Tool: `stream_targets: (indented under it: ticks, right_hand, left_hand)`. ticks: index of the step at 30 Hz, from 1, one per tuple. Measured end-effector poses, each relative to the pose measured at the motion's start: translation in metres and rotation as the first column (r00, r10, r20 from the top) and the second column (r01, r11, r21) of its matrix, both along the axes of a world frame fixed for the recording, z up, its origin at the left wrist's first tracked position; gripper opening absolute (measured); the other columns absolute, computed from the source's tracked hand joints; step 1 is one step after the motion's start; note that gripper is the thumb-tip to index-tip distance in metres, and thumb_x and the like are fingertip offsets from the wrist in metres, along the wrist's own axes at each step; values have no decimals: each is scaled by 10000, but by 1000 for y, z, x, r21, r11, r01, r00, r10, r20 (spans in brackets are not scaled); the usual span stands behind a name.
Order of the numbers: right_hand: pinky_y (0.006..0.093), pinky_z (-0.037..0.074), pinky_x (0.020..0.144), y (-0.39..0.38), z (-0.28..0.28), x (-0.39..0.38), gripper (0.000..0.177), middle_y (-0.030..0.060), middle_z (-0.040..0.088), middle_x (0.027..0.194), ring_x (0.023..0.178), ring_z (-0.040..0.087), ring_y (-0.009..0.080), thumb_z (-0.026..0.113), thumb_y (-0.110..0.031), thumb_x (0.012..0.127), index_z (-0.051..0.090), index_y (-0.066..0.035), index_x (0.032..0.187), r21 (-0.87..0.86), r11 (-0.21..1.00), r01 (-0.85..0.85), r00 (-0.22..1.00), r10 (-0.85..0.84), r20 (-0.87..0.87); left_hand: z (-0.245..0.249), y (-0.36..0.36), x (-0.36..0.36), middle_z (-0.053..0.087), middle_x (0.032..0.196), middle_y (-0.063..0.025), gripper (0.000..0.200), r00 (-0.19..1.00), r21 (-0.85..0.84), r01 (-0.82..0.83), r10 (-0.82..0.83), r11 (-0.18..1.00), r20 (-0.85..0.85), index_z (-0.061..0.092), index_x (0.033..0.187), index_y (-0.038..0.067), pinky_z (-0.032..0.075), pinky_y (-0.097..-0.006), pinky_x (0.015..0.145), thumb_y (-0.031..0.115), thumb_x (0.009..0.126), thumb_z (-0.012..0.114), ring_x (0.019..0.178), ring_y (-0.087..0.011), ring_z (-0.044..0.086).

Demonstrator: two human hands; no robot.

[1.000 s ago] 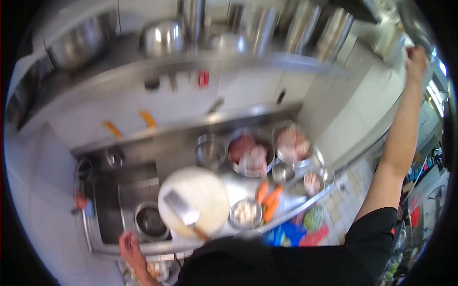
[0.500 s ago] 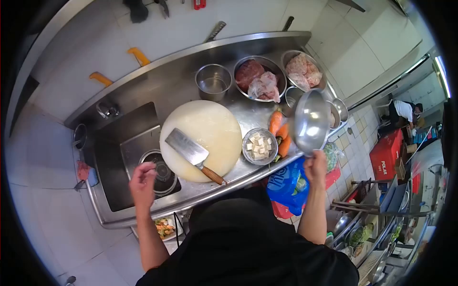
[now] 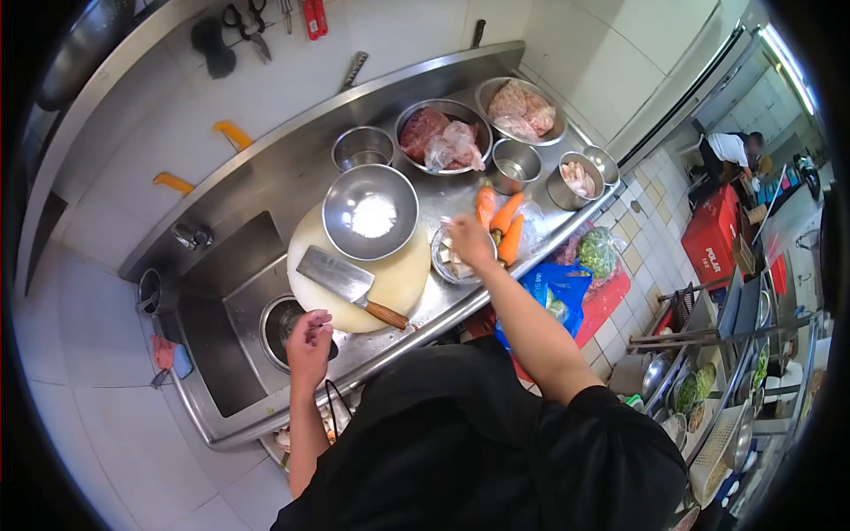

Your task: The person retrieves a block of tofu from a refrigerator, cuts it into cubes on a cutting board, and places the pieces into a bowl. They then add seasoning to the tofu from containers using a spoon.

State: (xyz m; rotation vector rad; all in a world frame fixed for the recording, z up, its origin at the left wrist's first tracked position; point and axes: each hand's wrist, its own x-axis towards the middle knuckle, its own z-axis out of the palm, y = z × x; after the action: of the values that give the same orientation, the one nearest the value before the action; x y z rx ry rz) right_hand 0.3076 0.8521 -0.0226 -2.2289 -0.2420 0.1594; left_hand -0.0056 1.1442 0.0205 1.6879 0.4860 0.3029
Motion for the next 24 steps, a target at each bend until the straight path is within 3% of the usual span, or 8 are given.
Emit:
stream_targets:
  ticks: [4,7,8,9,10,11,18,24]
  right_hand:
    - [503,604,874,-109,-36,-31,352,240,778,1043,1015,771,412,704,-284,988,679,27,1153,-445,867,223,953,-289,-86]
    - [476,651,790,-148,-190,-24,258,232,781,1055,925,798,381,680,-161,996,678,32,1166,-266,926,-267,936,184,-299]
    - [476,651,790,-133,-171,-32,258,232,781,1055,925,798,381,680,-161,996,678,32,1166,-270,924,-270,936,186,-299]
    - [441,665,717,-101,-134,-48,240,222,771,1080,872,796,351,656,-99,1002,664,37,1200,55,991,120,896,-84,-437]
    - [407,678,645,-80,-105,-55,239,211,761,1105,819,794,322,632,-37,1008,650,42,1233,295,797,527,734,-253,-630]
    - [341,670,556,-77,-115,-47,295,195,732,1145,785,774,285,594,31,1014,600,65,1307,348,740,575,711,-242,-660]
    - [326,690,632,-98,-7,-38,328,196,743,1218,895,791,257,538,-4,1033,589,98,1341,529,739,418,861,-136,-490]
    - [306,681,627,-20,72,17,332,144,768,1134,912,783,225,555,-5,1003,676,23,1311,542,835,93,967,53,-248]
  left_hand:
    - [-29,17,-24,760,1187,-90,251,994,-176,-107,106,979,-14,689,1276,1,567,-287,918,55,1031,694,1043,-133,705]
    - [-27,22,-14,762,1163,-74,223,990,-187,-128,115,974,-79,694,1259,12,578,-295,892,65,1042,685,1025,-130,711]
    - [-30,26,-7,762,1163,-74,223,990,-191,-130,117,973,-79,694,1259,12,578,-295,892,65,1042,685,1025,-130,711]
    - [-35,30,5,765,1163,-65,223,992,-190,-113,101,975,-75,691,1259,24,580,-290,871,102,1050,688,992,-127,707]
    - [-40,33,19,767,1163,-55,226,994,-186,-99,87,977,-71,688,1259,36,581,-285,849,139,1057,691,958,-124,704]
    - [-43,38,36,765,1145,-51,226,994,-202,-98,84,975,-77,690,1247,38,584,-281,846,151,1051,699,947,-126,709]
    - [-55,68,162,732,1043,-53,310,972,-158,-194,168,968,-162,666,1258,54,600,-280,722,211,1010,766,834,-143,715]
    - [-67,43,209,671,858,-86,163,951,-104,-202,170,974,-259,574,977,33,642,-316,584,86,958,727,683,-184,710]
